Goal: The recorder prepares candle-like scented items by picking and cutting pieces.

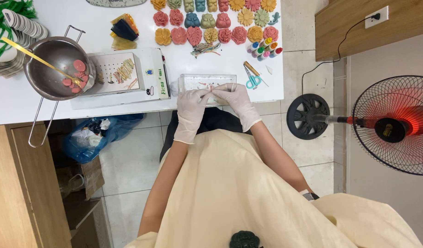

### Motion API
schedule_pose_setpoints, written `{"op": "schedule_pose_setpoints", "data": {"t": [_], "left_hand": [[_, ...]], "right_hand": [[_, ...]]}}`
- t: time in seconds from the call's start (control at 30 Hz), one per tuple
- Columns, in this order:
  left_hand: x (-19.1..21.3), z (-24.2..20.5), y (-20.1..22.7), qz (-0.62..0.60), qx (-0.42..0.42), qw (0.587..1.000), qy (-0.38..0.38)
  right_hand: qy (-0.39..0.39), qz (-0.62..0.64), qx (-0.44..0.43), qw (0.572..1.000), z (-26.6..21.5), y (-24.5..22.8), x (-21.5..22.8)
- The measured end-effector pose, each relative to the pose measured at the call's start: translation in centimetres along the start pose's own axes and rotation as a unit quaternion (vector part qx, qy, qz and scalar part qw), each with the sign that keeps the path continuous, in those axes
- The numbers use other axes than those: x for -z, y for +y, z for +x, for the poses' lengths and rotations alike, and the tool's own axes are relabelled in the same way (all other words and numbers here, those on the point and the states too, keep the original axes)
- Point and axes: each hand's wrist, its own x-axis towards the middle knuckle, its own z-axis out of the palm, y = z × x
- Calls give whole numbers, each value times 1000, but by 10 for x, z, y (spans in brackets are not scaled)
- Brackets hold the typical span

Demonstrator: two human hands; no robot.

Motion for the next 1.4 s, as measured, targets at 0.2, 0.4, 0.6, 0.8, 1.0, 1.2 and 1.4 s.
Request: {"op": "schedule_pose_setpoints", "data": {"t": [0.2, 0.4, 0.6, 0.8, 1.0, 1.2, 1.4], "left_hand": [[21, 12, 4, -103, 72, 988, -87], [47, 20, 1, -197, 83, 953, -214], [43, 26, -3, -227, 166, 932, -228], [45, 34, 3, -165, 148, 965, -143], [40, 32, 2, -122, 96, 980, -122], [49, 38, 2, -141, 86, 977, -135], [51, 42, 5, -124, 62, 983, -117]], "right_hand": [[-77, -120, -5, 990, -5, -18, 13], [-166, -226, 1, 960, -4, -41, 22], [-177, -236, 4, 956, 25, -45, 25], [27, -291, 129, 948, 84, -69, 16], [118, -480, 245, 834, 151, -44, 2], [144, -507, 276, 804, 170, -21, 6], [143, -510, 285, 799, 167, -27, 0]]}}
